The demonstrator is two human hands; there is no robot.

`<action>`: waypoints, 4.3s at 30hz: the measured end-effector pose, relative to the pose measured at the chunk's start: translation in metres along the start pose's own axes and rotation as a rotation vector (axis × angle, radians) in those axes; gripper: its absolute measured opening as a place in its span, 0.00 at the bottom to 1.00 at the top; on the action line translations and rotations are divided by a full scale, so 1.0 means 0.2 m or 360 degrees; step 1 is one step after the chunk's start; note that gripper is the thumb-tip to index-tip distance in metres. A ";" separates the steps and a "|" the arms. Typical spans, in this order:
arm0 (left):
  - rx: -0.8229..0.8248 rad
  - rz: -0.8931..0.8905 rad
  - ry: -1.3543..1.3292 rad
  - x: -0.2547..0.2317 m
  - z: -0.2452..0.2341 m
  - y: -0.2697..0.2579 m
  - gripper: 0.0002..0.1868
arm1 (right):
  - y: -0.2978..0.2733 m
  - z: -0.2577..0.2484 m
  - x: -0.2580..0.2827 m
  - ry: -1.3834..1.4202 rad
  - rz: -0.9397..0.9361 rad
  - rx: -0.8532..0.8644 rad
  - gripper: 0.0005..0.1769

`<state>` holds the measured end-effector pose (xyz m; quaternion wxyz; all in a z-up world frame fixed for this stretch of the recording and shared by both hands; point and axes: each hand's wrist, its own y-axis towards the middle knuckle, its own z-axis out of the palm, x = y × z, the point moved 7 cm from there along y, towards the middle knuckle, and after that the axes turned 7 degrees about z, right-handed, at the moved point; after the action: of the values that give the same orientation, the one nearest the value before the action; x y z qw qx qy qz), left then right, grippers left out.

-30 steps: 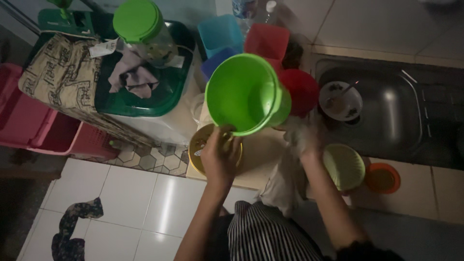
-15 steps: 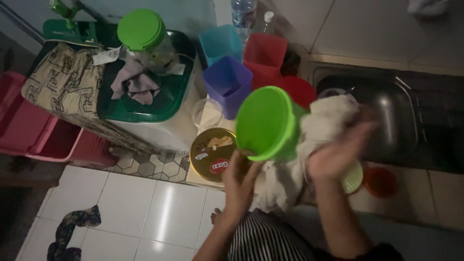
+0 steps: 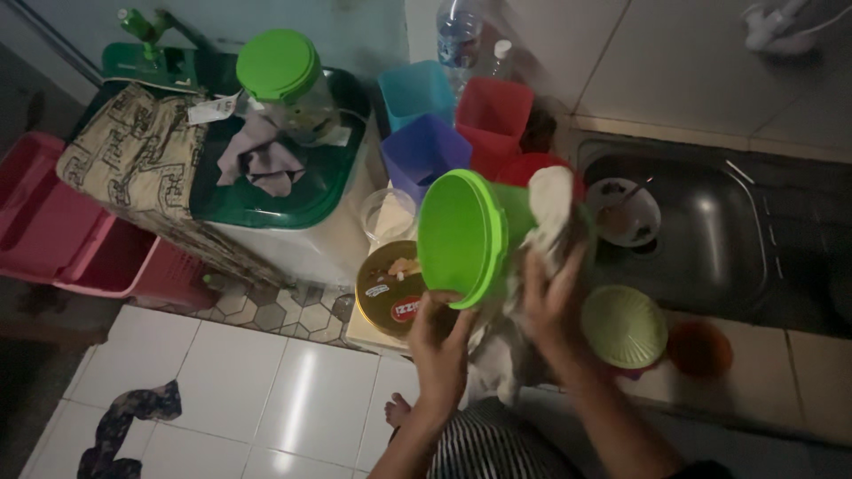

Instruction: The person wipes a series of kitchen containers with a cloth, including a red biscuit tin, a metal bowl, a red lid, a green plastic tub, and a ridged green lid, turning each item to wipe its surfaces before setting it back on the counter.

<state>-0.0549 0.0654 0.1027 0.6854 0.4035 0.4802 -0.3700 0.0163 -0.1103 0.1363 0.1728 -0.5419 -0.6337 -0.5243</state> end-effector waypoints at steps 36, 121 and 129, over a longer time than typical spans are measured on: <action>0.1547 0.1034 0.1052 -0.18 -0.03 -0.18 0.11 | 0.12 -0.12 -0.22 0.0834 0.0969 0.1552 0.18; 0.1250 0.0532 0.0063 -0.28 -0.10 0.34 0.59 | -0.12 -0.39 0.12 0.0761 -0.0632 0.0746 0.18; 0.1220 0.0673 0.0509 -0.20 -0.02 0.11 0.30 | -0.11 -0.35 0.13 0.0578 -0.0776 0.1123 0.26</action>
<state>-0.0465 0.0833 0.1445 0.4646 0.7687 0.3155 -0.3061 -0.0369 -0.1539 0.1733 0.3264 -0.1847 -0.8417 -0.3885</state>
